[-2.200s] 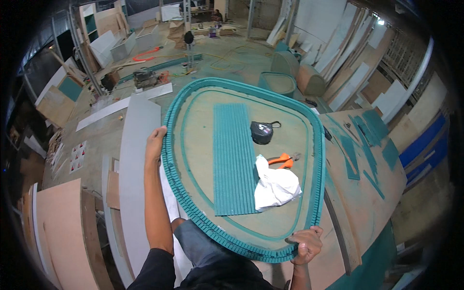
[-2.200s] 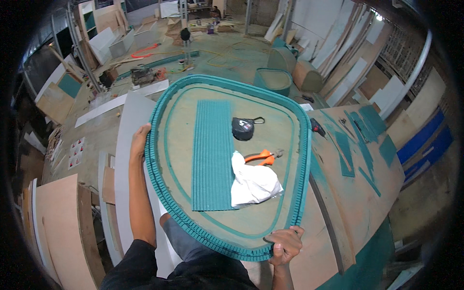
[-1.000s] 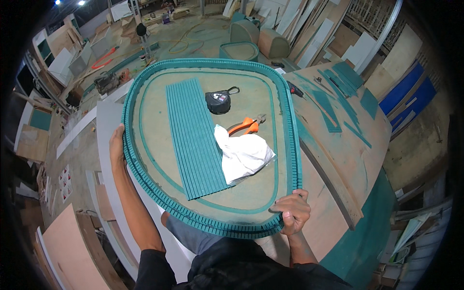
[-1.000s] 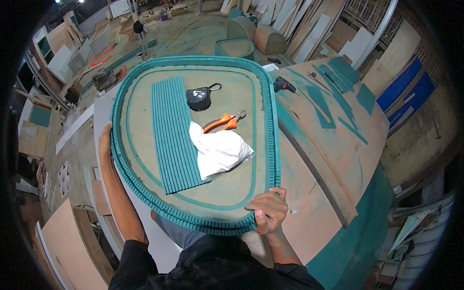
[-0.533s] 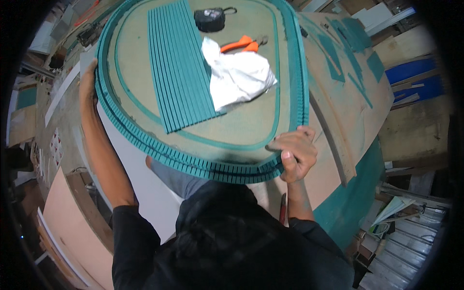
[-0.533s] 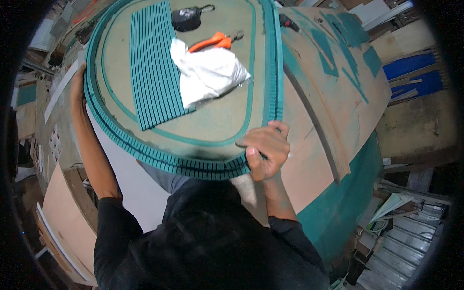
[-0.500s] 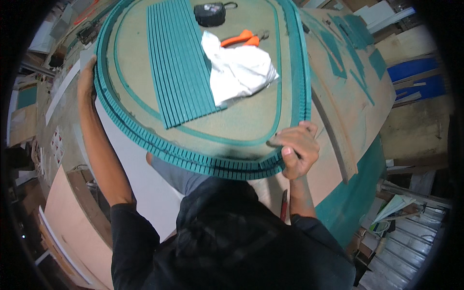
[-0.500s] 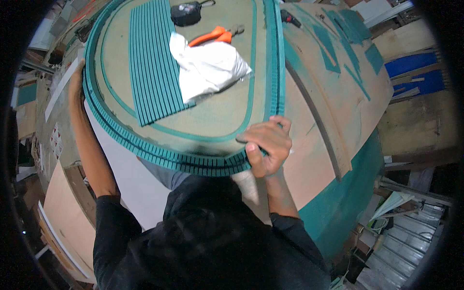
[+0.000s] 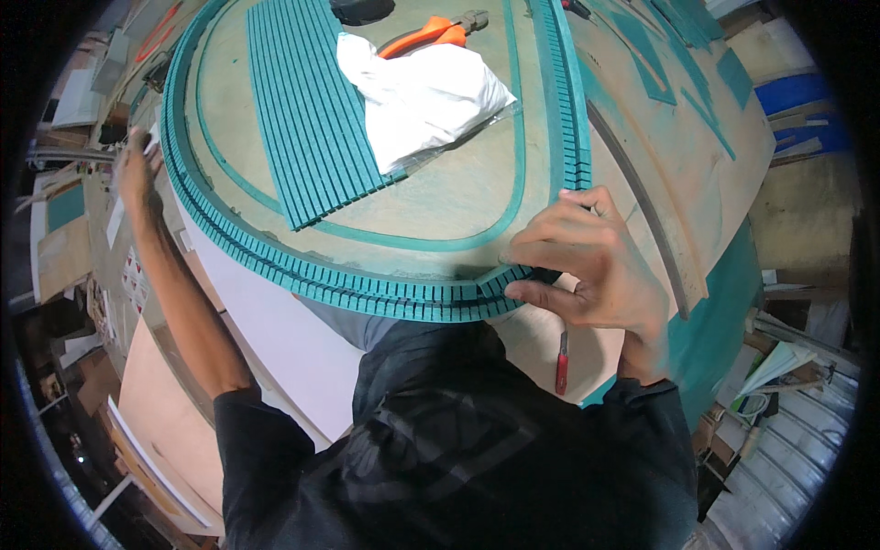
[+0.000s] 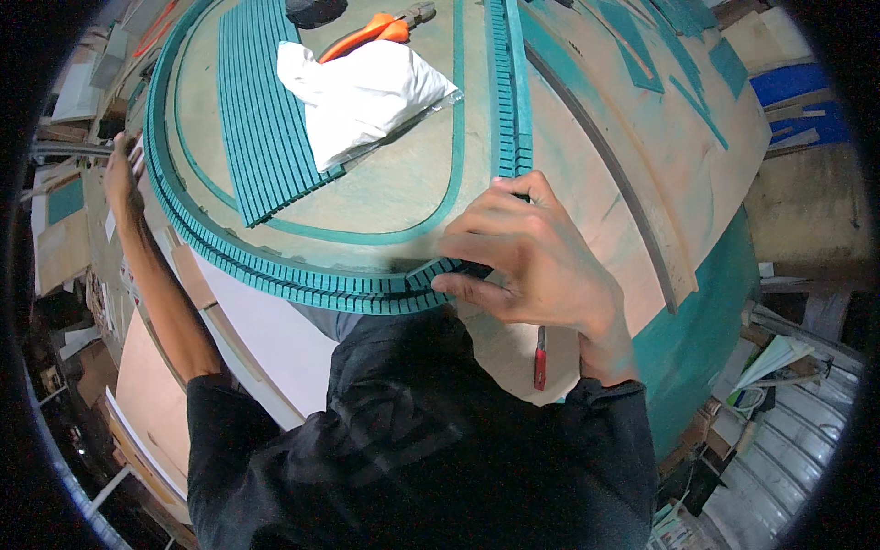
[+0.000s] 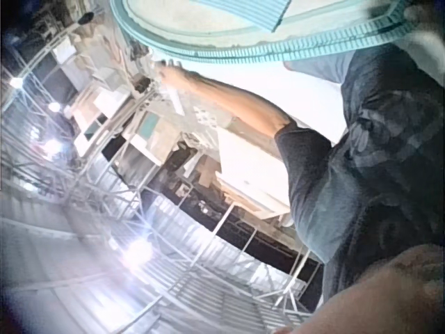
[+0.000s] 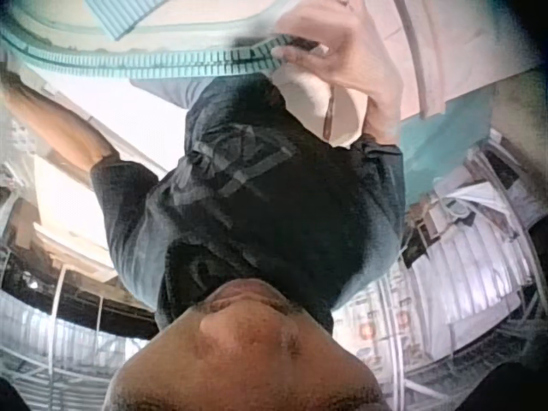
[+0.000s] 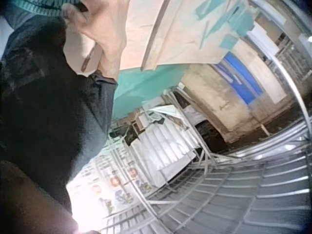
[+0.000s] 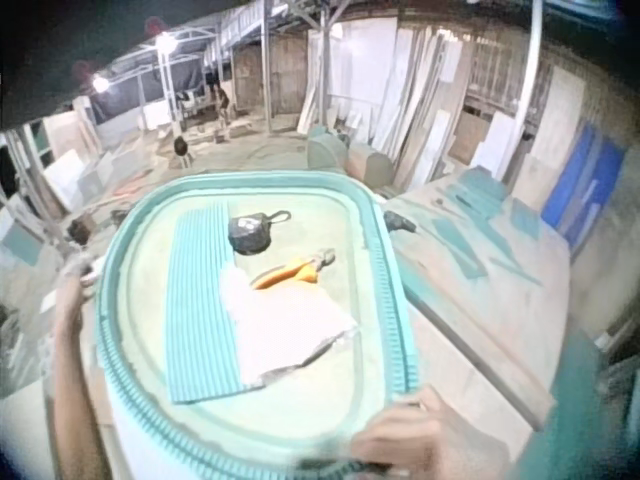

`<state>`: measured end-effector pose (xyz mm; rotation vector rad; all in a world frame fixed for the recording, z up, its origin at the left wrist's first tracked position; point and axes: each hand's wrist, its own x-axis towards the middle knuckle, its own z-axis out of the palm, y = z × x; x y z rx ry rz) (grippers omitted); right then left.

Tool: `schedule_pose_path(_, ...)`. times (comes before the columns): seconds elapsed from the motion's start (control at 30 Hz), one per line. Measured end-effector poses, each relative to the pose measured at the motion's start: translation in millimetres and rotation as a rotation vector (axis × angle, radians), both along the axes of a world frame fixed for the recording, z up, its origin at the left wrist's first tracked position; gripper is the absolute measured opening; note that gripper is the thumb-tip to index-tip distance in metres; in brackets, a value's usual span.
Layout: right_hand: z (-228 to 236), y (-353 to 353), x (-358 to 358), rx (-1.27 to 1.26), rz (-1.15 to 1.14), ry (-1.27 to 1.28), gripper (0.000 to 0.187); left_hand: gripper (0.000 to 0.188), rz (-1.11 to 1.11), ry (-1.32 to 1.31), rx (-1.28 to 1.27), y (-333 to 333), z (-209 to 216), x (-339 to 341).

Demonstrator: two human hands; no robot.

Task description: The person applies adhesive to the inner rim of a curved furniture frame and presses a flexible decorative edging strip into the groove by hand, periodically wiping the strip with a cloth.

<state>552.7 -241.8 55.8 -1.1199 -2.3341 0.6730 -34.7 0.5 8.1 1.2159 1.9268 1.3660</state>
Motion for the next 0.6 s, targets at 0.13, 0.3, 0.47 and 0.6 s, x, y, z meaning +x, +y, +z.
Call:
schedule_pose_path(0.13,1.5,5.8,6.0,-0.006,0.029,0.007,0.023,0.052,-0.02,0.096,0.265,-51.8,55.8,56.8)
schedule_pose_path(0.3,4.2,11.3,-1.7,0.081,0.042,-0.07,0.023,0.043,-0.249,0.283,0.326,-112.4,104.5,136.1)
schedule_pose_path(0.47,3.3,11.8,-3.0,0.095,0.046,-0.113,0.018,0.028,-0.572,0.36,0.221,-164.8,98.1,212.4)
schedule_pose_path(0.6,14.8,17.1,-0.2,0.018,0.097,-0.116,0.018,0.02,-1.106,0.23,0.035,-204.8,87.6,282.9)
